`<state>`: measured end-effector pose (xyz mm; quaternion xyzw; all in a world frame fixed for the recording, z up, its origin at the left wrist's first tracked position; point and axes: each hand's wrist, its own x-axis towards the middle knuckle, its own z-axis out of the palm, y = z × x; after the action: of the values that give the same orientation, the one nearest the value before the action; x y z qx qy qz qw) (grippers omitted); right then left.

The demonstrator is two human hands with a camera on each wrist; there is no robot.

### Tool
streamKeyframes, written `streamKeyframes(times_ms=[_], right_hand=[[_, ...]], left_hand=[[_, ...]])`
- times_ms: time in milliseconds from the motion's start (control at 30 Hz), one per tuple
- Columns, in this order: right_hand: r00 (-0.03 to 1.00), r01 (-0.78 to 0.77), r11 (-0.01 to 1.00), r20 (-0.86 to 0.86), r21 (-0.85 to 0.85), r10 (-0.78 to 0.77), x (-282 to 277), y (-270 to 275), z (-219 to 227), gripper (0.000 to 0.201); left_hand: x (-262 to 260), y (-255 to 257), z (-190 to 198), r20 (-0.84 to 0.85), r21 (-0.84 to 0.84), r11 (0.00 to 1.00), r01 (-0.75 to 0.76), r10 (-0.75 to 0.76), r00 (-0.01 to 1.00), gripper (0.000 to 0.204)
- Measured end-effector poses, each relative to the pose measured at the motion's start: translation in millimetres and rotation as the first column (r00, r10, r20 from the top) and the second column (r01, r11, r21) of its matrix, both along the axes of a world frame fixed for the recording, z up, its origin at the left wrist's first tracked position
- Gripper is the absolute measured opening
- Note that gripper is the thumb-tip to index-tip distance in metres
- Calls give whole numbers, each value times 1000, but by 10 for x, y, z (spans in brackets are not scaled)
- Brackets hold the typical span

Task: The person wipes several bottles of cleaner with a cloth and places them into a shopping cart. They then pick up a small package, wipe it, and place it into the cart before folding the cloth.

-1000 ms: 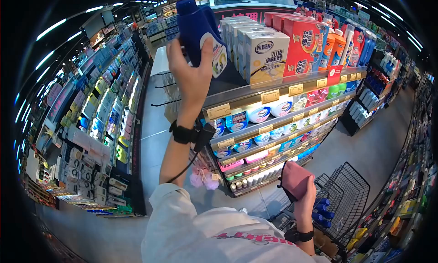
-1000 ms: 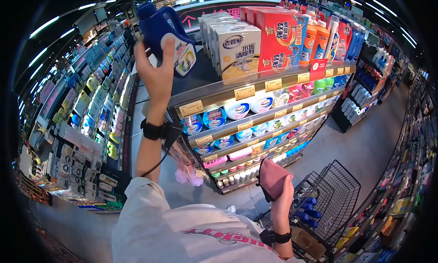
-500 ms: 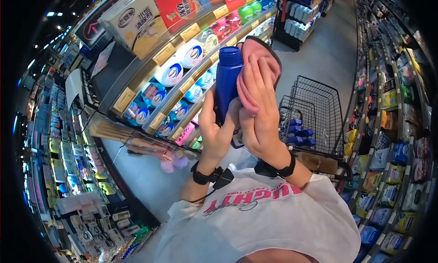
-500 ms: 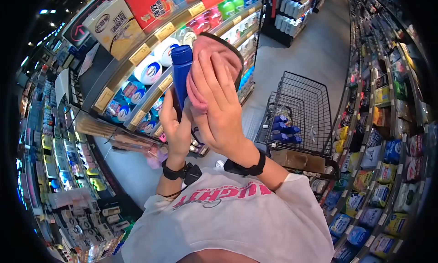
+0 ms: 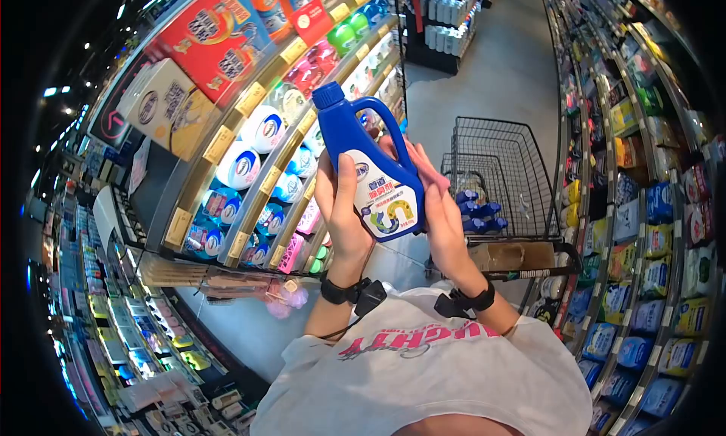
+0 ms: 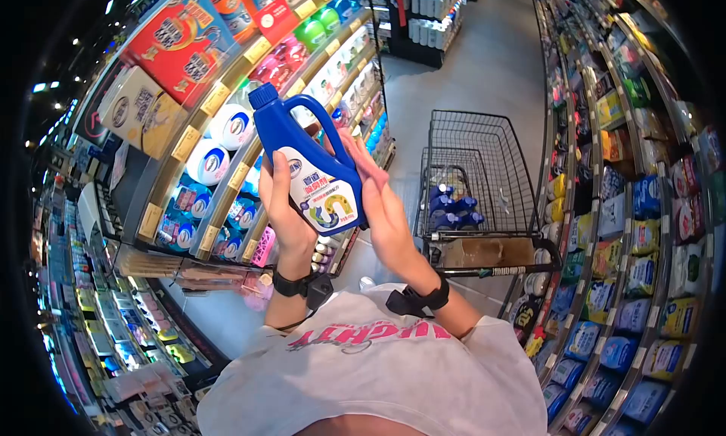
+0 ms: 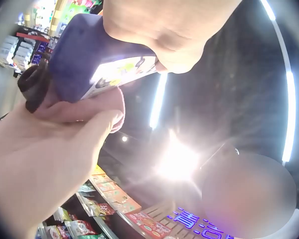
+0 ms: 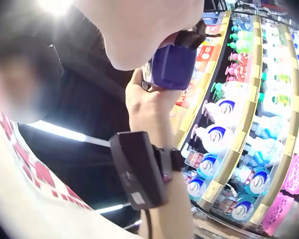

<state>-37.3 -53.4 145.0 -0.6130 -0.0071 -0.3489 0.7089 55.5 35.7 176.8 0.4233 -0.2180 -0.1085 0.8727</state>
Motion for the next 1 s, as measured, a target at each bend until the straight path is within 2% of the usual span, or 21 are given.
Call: streamKeyframes(times_ms=[33,67,100,133,167,233,267,300,367,400,433,500,600,633,700,767,833,867,900,967,1000], right_hand=[[1000,14,1000,-6,10,-14,-9,-57,-59,53],[994,-86,968,-43,237,99,-15,-132,-163,53],[975,-171,875,-48,453,215,-35,-182,-231,53],[977,-114,852,-96,512,189,-64,-200,-270,52],[979,-106,849,-96,517,181,-90,-218,-291,52],[977,26,785,-183,619,111,-132,-270,-329,50],[985,86,767,-168,636,29,-108,-271,-380,48],[985,93,762,-169,640,22,-108,-330,-463,48],[962,231,845,-244,482,-123,-115,-485,-600,48],[943,286,896,-265,339,-201,-134,-556,-580,47],[943,287,895,-263,341,-202,-138,-590,-600,47],[916,379,923,-167,71,-364,-137,-585,-647,46],[930,366,926,10,-94,-367,-175,-704,-519,46],[936,350,921,111,-173,-335,-167,-745,-449,46],[947,319,936,100,-147,-306,-172,-731,-408,47],[987,149,973,-92,177,-134,-144,-696,-371,50],[988,141,959,-96,244,-121,-96,-673,-404,52],[989,35,917,-147,398,26,-69,-689,-527,52],[968,-56,836,-175,546,179,-37,-695,-553,53],[970,-41,834,-178,551,165,23,-695,-573,50],[969,-50,793,-162,607,185,49,-719,-577,49]], left_hand=[[-1,-44,-30,-6,10,1000,14,-14,1000,38],[3,-90,-81,-9,17,999,44,-44,999,38],[2,-141,-124,-11,22,997,72,-72,997,37],[-23,-215,-151,-13,52,997,53,-52,999,36],[-25,-323,-167,71,117,993,-12,3,997,35],[-12,-449,-287,163,211,978,-3,-32,986,35],[-45,-516,-320,151,323,946,-22,-29,988,35],[-50,-636,-418,234,419,896,-148,51,971,39],[-82,-805,-552,528,479,786,-392,99,843,63],[-123,-913,-577,628,457,733,-503,135,767,77],[-198,-944,-585,444,478,837,-267,32,896,81],[-242,-962,-385,274,484,875,-12,-138,952,80],[-149,-1044,-433,59,317,926,207,-237,970,60],[-138,-1081,-508,-1,193,940,282,-287,958,61],[-82,-1099,-572,-17,180,944,275,-277,961,70],[-39,-1072,-525,8,247,944,220,-229,973,81],[-55,-1090,-454,76,173,972,159,-174,982,84],[12,-1030,-430,126,206,955,214,-243,962,88],[38,-1031,-384,190,179,963,200,-234,954,94],[59,-987,-348,227,237,947,218,-272,935,95],[118,-982,-433,286,300,936,186,-274,918,97]])
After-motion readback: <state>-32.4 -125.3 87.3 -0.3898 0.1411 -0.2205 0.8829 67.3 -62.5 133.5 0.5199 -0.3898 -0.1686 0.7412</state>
